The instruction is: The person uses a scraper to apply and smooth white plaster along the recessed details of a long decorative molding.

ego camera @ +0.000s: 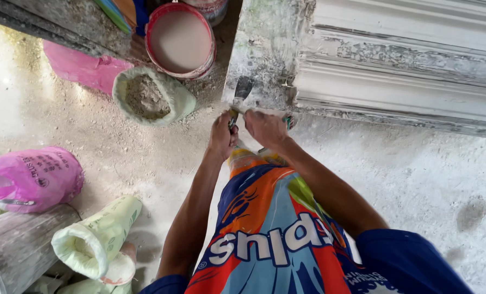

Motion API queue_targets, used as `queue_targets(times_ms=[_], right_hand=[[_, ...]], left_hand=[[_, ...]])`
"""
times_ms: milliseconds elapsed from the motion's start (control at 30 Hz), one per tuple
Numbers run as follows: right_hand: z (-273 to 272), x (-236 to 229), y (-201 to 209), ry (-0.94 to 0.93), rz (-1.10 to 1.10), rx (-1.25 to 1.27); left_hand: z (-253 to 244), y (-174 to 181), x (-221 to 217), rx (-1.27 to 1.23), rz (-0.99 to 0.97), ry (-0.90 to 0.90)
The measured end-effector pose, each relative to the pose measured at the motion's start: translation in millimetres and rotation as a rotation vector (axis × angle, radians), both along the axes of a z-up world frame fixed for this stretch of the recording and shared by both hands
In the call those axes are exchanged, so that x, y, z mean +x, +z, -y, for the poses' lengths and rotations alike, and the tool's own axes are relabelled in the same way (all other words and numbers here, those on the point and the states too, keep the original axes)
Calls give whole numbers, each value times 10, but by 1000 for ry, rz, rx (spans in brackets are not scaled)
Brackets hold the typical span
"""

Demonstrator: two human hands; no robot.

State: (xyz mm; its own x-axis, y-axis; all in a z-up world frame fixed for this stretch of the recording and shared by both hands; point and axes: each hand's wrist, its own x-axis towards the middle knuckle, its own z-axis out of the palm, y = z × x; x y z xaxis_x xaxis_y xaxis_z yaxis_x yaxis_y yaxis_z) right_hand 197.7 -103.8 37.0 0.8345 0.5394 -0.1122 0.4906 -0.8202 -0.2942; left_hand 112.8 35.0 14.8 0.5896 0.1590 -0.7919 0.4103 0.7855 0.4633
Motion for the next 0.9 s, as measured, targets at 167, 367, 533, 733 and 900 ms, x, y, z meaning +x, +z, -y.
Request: queue_targets(times_ms=[167,367,533,733,900], right_hand=[[24,445,80,103,-195,-179],[97,441,64,26,-302,-200],[197,282,111,55,-463,-101],[167,294,164,30,-426,-92],[135,656,239,-100,-424,-198]], left_hand=[[29,55,-51,281,-8,-167],[100,-60,-120,377,-28,-207],[110,23,-35,346,-54,-146],[146,91,-77,289,-96,-115],[72,35,37,301,-94,-131]])
